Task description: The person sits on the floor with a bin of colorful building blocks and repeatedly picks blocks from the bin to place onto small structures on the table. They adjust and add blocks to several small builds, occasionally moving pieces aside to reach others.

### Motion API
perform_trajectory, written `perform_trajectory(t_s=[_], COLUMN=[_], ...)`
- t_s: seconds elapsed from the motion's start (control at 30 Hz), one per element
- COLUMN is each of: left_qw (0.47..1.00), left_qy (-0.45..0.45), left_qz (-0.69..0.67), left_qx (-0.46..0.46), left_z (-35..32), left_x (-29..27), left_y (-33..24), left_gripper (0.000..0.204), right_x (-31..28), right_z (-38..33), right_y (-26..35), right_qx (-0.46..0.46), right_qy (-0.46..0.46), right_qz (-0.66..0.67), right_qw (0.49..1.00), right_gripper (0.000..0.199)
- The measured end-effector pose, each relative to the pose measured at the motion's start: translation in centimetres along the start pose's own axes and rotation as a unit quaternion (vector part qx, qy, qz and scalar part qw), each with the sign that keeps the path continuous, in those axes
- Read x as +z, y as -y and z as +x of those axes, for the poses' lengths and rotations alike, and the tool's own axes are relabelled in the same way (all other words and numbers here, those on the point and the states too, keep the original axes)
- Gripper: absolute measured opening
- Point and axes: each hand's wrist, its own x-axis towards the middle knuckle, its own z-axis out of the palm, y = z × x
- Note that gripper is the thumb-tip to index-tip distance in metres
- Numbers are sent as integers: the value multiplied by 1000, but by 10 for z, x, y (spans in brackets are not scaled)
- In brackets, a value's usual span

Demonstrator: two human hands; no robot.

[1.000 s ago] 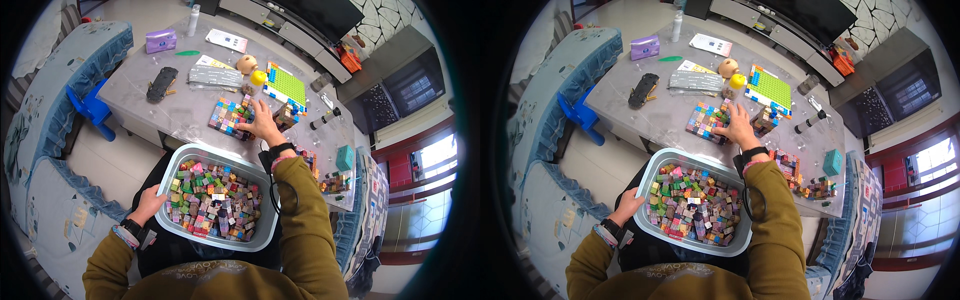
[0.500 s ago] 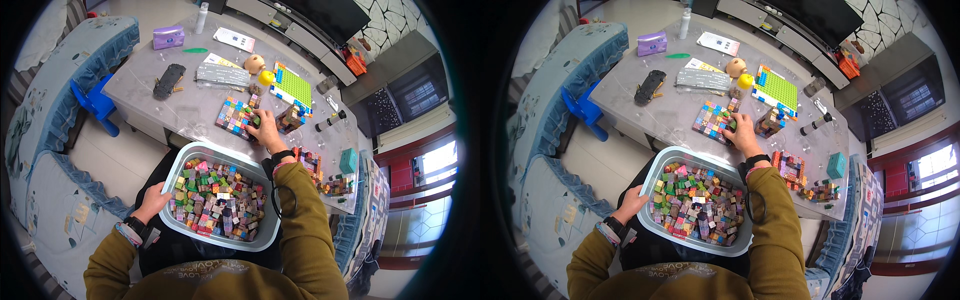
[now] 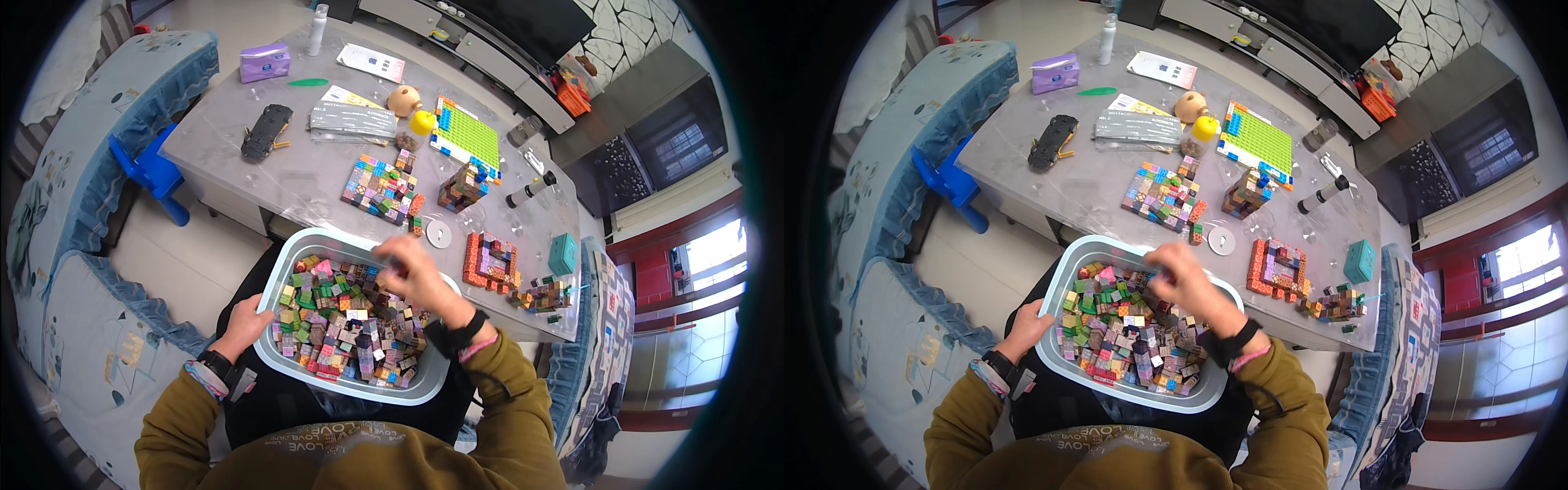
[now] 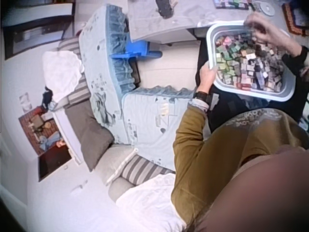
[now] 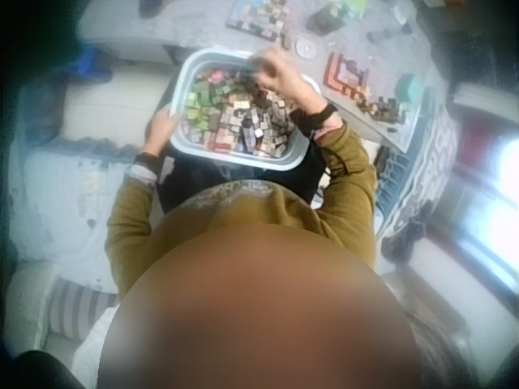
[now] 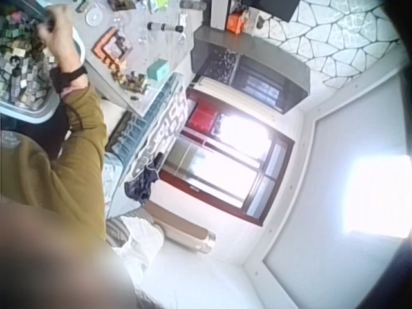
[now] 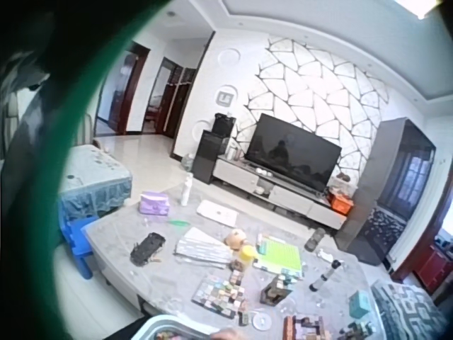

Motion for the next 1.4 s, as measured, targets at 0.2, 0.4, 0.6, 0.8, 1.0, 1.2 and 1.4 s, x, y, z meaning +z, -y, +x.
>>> perform_trajectory(t_s=[0.2, 0.4, 0.6, 0.8, 1.0, 1.2, 1.4], left_qw=[1000, 1000, 1000, 1000, 1000, 1000, 1000], left_qy=[6, 14, 1, 6, 15, 5, 8], left_qz=[-26, -7, -12, -6, -20, -23, -12], left_qx=[-9, -7, -11, 1, -3, 2, -9], left_z=[1, 3, -1, -1, 2, 2, 3], left_x=[1, -1, 0, 0, 0, 0, 0], left_y=[8, 7, 2, 2, 7, 8, 10], left_gripper=[39, 39, 40, 39, 39, 39, 40], right_x=[4, -16, -8, -11, -26, -25, -22], right_z=[-9, 24, 33, -16, 17, 57, 32], right_y=[-3, -91, -113, -40, -81, -145, -122], right_qx=[40, 207, 256, 124, 77, 123, 140], right_qy=[-30, -132, -139, 37, -138, -118, -141], right_qz=[-87, -269, -207, 11, -202, -241, -226], right_qw=[995, 931, 934, 992, 966, 955, 954], right_gripper=[49, 40, 36, 40, 63, 72, 64])
